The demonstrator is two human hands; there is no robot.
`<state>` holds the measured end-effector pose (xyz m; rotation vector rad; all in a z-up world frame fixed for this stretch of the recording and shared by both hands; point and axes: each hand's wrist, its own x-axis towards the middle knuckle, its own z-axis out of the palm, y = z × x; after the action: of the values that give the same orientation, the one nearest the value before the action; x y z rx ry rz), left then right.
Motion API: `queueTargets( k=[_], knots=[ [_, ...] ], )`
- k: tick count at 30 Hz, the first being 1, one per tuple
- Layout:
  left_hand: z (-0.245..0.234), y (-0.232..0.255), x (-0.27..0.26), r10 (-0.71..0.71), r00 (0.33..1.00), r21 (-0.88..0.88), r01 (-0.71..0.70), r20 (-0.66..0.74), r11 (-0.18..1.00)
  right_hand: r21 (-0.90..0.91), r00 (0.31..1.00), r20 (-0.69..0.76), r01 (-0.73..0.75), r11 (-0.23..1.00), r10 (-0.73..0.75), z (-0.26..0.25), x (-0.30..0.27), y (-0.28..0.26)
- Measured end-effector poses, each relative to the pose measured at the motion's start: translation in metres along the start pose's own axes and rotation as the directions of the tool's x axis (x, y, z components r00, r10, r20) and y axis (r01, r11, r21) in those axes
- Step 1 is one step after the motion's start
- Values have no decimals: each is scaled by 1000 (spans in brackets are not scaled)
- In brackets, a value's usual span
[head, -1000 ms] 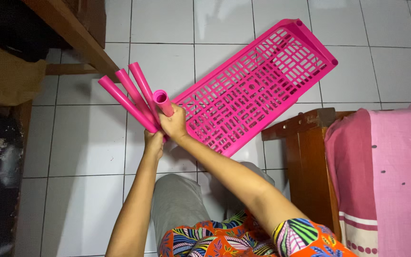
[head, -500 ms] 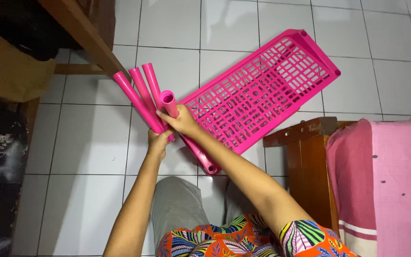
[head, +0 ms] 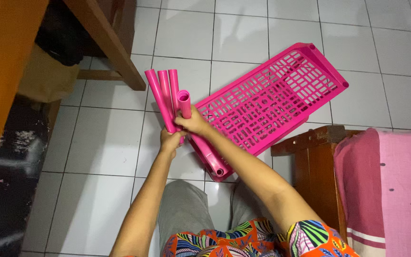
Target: The person assembles a pink plastic basket by inserting pink cylindrical tubes into the basket's corner holes. They repeatedly insert and remove the tubes, stack and unstack basket trays, and place the tubes on a nearby wooden table.
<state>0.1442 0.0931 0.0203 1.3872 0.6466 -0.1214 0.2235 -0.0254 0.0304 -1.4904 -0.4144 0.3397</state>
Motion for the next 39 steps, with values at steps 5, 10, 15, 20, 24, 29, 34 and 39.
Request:
queueTargets(
  k=[5, 10, 15, 20, 24, 29, 34, 39],
  knots=[
    [1, -10, 2, 11, 998, -10, -12, -58, 1000, 76, 804, -588, -52, 996, 87, 42, -4, -17],
    [2, -2, -2, 40, 998, 35, -38, -56, 999, 6, 833, -550, 73, 997, -57, 32, 1, -52],
    [3, 18, -23, 283, 956, 202, -263, -76, 943, 208, 860, -505, 41, 977, 71, 23, -7, -58],
    [2, 49, -43, 294, 947, 11, -298, 129, 955, 507, 896, -396, 29, 861, 202, -4, -29, -54],
    [-4, 69, -65, 201, 930, -125, -170, 307, 978, 577, 922, -287, -51, 815, 261, -8, -57, -72],
    [5, 92, -100, 155, 899, -142, -105, 409, 984, 702, 954, -129, -104, 704, 270, 9, -92, -123],
    [9, 126, -143, 98, 909, 81, -143, 406, 986, 757, 975, -110, -43, 652, 193, 17, -115, -171],
    [8, 156, -200, 75, 890, 143, -155, 450, 978, 745, 978, -162, 35, 666, 130, 27, -136, -204]
  ],
)
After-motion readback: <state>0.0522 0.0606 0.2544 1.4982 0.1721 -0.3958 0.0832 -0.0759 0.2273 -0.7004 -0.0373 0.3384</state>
